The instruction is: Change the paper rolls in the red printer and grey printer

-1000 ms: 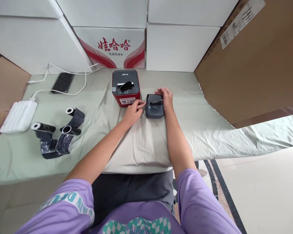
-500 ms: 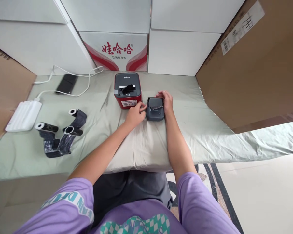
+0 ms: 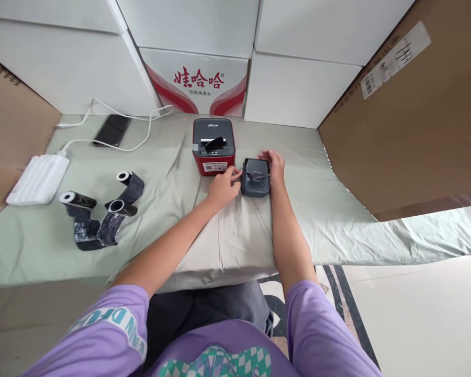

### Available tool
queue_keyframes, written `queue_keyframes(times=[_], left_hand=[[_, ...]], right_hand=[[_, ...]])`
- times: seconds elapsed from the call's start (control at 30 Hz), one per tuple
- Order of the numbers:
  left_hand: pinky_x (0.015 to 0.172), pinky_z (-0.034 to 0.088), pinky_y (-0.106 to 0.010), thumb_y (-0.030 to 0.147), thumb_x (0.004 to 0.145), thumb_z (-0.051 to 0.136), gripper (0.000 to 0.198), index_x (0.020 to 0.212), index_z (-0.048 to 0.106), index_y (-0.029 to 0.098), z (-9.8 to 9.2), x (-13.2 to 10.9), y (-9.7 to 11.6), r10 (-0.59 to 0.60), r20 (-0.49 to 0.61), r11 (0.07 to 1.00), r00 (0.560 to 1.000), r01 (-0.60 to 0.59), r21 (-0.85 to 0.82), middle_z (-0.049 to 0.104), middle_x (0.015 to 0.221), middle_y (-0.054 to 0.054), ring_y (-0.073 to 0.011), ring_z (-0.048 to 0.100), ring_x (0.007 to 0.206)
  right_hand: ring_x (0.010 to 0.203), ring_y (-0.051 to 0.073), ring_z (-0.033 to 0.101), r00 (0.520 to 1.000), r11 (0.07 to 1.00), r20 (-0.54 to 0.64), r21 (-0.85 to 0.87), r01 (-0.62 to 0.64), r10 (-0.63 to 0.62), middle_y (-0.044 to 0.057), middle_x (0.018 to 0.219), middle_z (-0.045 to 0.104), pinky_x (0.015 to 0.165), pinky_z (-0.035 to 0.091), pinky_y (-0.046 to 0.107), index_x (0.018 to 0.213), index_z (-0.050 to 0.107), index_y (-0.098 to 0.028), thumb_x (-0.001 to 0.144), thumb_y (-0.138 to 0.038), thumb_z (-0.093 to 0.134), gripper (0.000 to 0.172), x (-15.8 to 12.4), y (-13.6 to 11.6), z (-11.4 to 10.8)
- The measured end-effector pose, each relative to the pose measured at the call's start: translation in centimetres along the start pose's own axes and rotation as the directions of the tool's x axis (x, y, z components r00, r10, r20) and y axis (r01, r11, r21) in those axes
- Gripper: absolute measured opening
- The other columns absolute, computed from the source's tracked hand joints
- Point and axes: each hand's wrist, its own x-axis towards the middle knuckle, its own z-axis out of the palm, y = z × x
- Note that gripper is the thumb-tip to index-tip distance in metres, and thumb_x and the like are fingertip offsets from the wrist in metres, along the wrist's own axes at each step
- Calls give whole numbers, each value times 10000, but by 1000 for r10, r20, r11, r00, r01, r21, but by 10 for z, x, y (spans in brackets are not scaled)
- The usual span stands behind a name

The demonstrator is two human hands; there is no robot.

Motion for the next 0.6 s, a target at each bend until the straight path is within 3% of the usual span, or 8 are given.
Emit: queue_keyframes(times=[0.4,0.6], left_hand=[[875,546,-321,138,874,526,326,1157,601,282,-6,-3,1,-3,41,999,999,2,34,752,1269,6,-220,743,977],[852,546,-312,124,883,538,297,1133,614,266,-5,-1,-1,-7,26,1000,1000,7,-13,760,1251,1,-208,745,964]], right_hand=[[809,193,708,999,999,-29,-34,21,-22,25,743,673,833,582,361,783,610,-220,790,-635,654,417,0,0,0],[874,199,659,995,960,-12,-264,97,-104,44,822,660,892,547,370,818,598,-222,811,-519,587,298,-5,-3,-10]])
